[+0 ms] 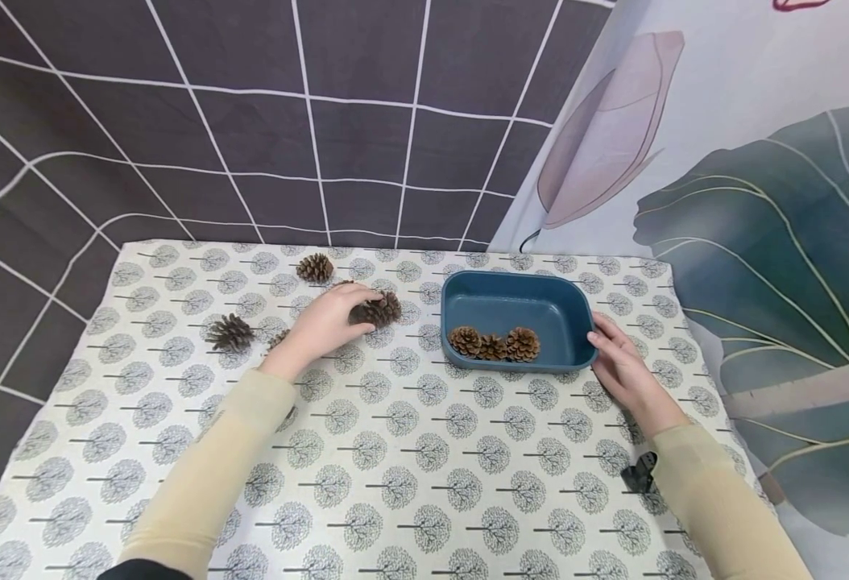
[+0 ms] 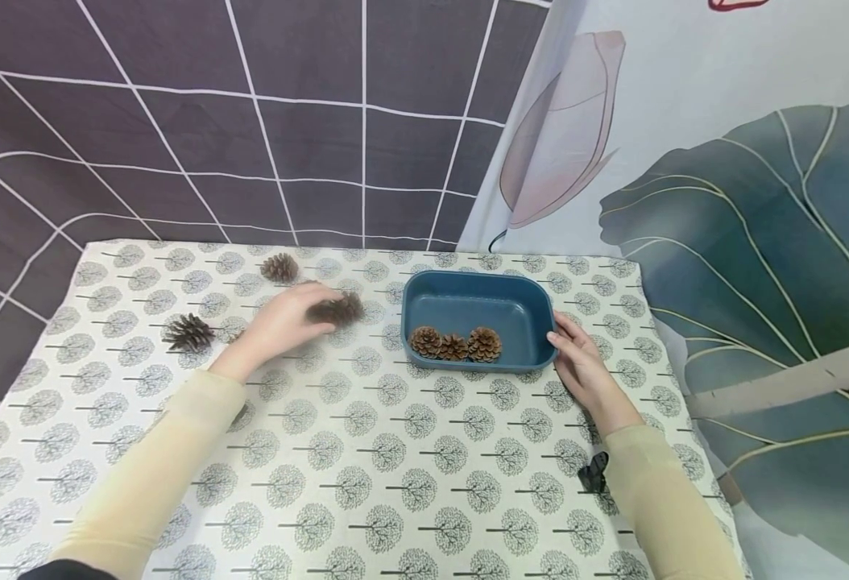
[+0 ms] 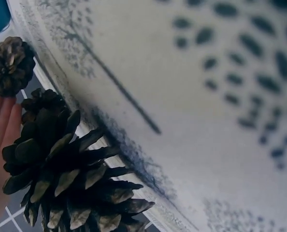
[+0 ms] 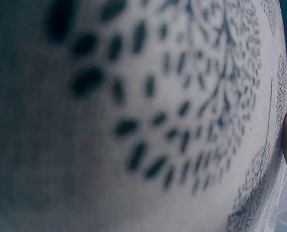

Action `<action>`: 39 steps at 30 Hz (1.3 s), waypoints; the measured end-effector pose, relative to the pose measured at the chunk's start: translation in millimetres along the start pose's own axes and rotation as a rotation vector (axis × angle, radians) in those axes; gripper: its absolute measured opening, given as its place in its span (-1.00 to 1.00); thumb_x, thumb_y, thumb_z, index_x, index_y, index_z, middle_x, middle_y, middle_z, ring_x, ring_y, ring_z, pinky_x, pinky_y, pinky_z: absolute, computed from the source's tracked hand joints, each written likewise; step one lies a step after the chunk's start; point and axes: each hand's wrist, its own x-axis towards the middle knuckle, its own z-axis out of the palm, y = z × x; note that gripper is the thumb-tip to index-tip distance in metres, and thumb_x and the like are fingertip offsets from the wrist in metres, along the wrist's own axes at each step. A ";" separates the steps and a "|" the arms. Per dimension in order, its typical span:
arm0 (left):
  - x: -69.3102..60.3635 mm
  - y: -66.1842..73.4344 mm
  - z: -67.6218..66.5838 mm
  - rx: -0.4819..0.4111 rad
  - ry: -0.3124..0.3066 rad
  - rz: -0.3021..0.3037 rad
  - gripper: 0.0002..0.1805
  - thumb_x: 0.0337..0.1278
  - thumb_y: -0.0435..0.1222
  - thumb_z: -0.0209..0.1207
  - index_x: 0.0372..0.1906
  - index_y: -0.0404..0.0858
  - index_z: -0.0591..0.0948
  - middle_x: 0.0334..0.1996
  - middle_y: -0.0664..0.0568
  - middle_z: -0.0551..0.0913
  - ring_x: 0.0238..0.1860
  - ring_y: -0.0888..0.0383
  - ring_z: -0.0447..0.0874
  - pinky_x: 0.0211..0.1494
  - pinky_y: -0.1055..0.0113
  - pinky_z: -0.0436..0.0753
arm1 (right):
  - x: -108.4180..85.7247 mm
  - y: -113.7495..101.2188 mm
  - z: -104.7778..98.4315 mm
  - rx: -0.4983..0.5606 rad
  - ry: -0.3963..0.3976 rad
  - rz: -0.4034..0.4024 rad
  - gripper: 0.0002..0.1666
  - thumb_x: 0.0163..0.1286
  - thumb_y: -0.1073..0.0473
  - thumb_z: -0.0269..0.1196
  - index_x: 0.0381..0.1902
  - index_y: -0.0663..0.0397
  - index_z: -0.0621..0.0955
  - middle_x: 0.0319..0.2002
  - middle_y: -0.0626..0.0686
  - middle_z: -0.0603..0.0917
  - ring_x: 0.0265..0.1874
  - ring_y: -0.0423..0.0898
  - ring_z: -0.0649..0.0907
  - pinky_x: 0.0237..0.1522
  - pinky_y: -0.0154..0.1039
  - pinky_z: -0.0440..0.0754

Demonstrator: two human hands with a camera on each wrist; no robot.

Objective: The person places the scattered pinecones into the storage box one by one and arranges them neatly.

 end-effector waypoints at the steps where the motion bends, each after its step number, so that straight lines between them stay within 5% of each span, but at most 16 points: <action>1: 0.4 0.2 0.4 0.006 -0.002 -0.005 -0.36 0.28 -0.22 0.43 0.43 -0.25 0.56 0.45 -0.23 0.55 0.47 -0.24 0.53 0.63 -0.18 0.43 | 0.3 0.1 0.2 -0.001 -0.002 -0.001 -0.53 0.68 0.45 -0.05 0.35 0.00 0.56 0.28 -0.09 0.63 0.23 -0.24 0.65 0.35 -0.45 0.62; 39: 6.3 -5.3 7.7 -0.046 0.056 -0.030 -0.39 0.26 -0.20 0.45 0.39 -0.21 0.61 0.43 -0.19 0.59 0.47 -0.22 0.53 0.66 -0.18 0.39 | 0.5 0.5 -0.1 -0.040 0.021 0.001 -0.50 0.68 0.46 -0.07 0.33 -0.05 0.59 0.26 -0.13 0.67 0.20 -0.26 0.67 0.30 -0.46 0.65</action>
